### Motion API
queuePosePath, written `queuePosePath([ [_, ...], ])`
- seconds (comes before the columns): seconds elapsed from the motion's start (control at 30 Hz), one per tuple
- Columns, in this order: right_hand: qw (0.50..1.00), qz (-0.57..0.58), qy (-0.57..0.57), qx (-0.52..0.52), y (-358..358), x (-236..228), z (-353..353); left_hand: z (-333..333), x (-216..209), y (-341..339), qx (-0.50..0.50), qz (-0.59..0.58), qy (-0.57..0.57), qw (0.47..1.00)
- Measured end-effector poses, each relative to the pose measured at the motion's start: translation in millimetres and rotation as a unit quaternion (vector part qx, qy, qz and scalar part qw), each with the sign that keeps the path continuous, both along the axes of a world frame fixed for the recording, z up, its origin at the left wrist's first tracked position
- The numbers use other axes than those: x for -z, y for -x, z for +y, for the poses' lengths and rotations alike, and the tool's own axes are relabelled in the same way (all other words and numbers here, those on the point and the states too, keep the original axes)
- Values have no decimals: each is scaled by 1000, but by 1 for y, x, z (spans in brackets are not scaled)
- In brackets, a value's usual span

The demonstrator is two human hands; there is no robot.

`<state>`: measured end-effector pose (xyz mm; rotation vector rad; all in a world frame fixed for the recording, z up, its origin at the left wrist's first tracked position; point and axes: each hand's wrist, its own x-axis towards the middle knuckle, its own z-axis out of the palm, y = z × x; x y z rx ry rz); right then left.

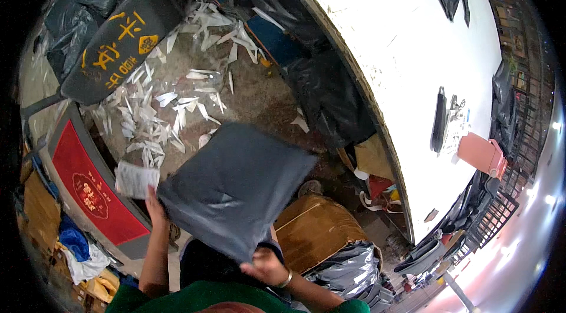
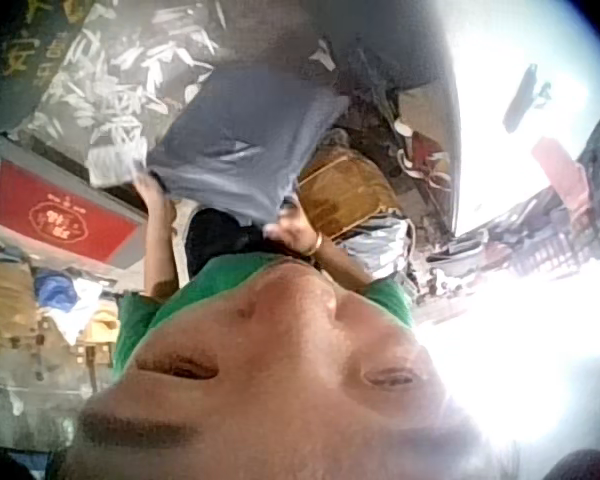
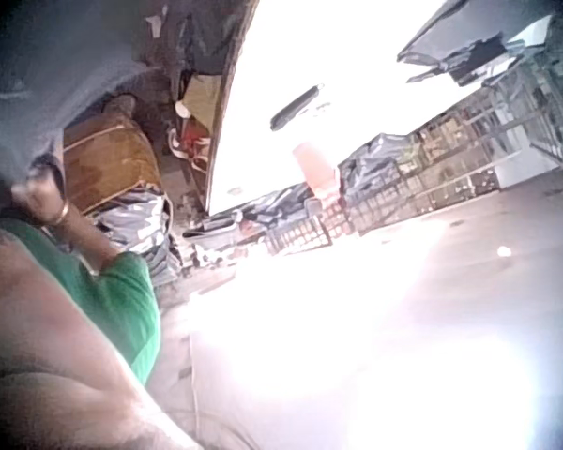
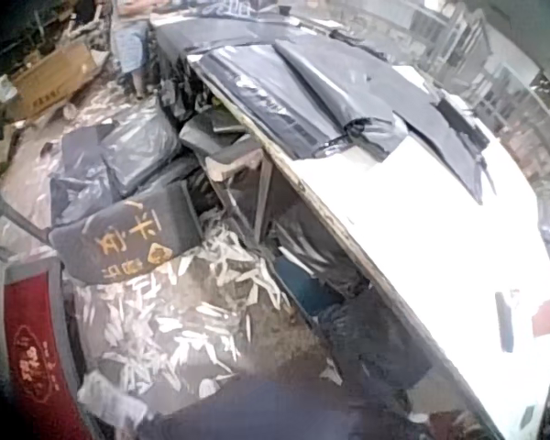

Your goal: The person organizes several gray packages on a white table, applies adhesive shipping labels to them, and moves a car mat into a bag for shipping.

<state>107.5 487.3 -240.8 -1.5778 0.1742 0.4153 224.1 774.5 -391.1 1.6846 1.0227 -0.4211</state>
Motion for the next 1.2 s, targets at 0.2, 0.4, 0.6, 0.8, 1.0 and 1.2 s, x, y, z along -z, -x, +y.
queuePosePath([
  [0.2,921,303,-4,-246,-67,66,-26,60,-42,46,-174,35,70,982],
  [0.4,937,203,-1,285,-250,224,-159,5,-54,144,-232,113,131,957],
  [0.6,689,223,-309,616,-347,287,-238,18,-70,132,-267,219,19,938],
  [0.8,736,203,-185,619,-360,313,-234,77,-27,251,35,323,-224,919],
  [1.0,659,111,-181,722,-381,303,-245,81,-3,271,-97,136,-98,981],
  [1.2,827,-54,-150,538,-357,217,-347,50,-32,189,-43,262,-54,963],
])
